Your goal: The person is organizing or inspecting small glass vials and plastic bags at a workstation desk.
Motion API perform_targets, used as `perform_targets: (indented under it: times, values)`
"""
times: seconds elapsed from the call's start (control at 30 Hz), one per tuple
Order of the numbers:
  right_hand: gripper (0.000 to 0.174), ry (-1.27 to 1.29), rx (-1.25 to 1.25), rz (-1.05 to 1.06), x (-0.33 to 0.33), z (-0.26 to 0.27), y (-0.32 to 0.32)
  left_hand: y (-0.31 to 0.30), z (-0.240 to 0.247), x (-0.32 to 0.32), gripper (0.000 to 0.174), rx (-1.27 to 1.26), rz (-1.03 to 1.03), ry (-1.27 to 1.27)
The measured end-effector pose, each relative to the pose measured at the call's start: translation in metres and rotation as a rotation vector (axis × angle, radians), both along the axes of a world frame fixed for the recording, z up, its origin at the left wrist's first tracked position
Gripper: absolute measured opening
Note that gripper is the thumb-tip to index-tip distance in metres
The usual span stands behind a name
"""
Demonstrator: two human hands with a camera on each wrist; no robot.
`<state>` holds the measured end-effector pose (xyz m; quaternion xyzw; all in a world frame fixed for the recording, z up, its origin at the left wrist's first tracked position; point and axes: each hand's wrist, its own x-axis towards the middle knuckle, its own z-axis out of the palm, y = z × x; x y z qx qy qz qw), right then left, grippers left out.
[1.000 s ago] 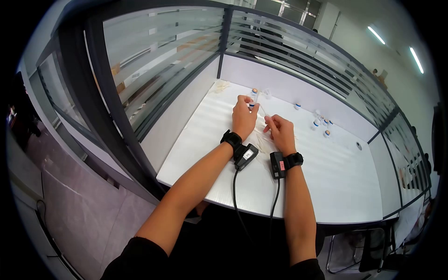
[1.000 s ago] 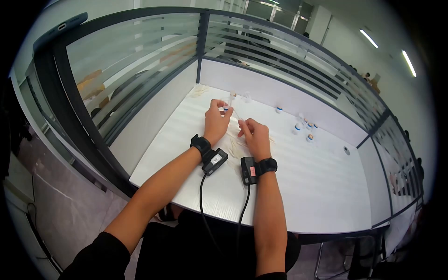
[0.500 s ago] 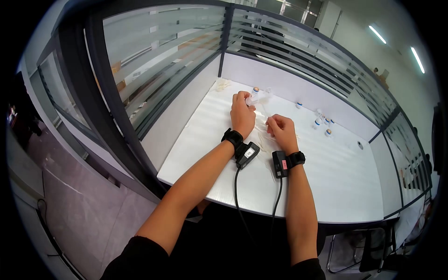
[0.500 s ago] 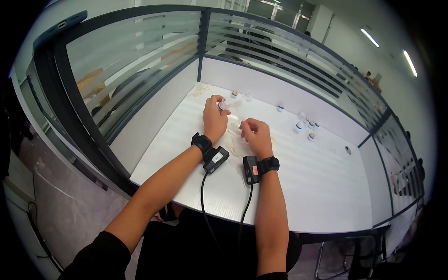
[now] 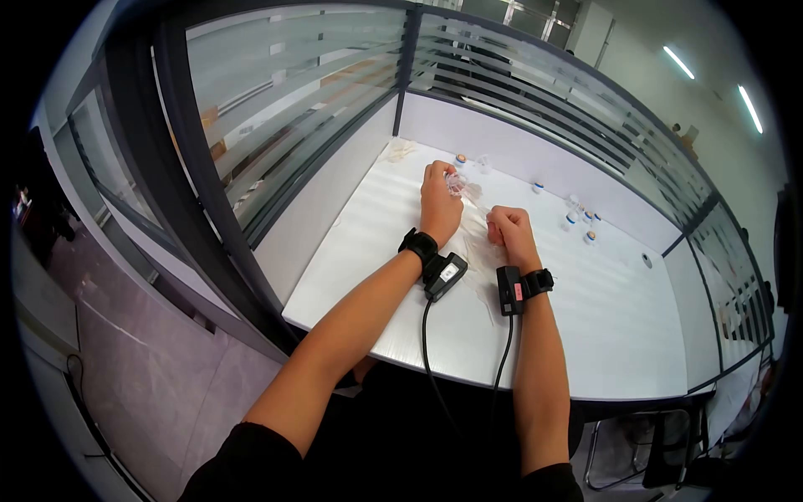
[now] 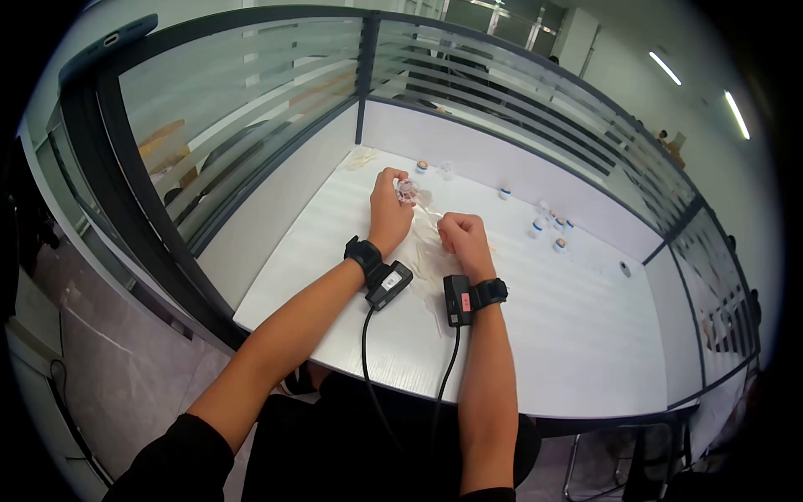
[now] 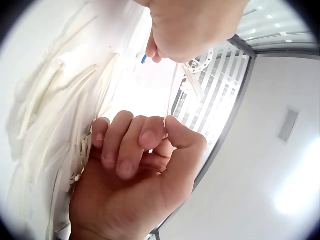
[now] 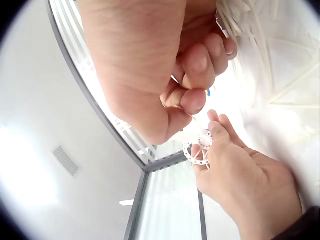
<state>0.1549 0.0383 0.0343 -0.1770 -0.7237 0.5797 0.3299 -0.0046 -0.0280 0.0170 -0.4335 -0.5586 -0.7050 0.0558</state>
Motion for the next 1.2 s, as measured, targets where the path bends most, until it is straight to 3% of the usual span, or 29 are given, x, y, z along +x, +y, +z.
perform_targets:
  times: [1.2]
  values:
    - [0.032,-0.021,0.002,0.025,-0.001,-0.0003,0.001,-0.0039,0.0049,0.001,0.04,-0.03,-0.035,0.003]
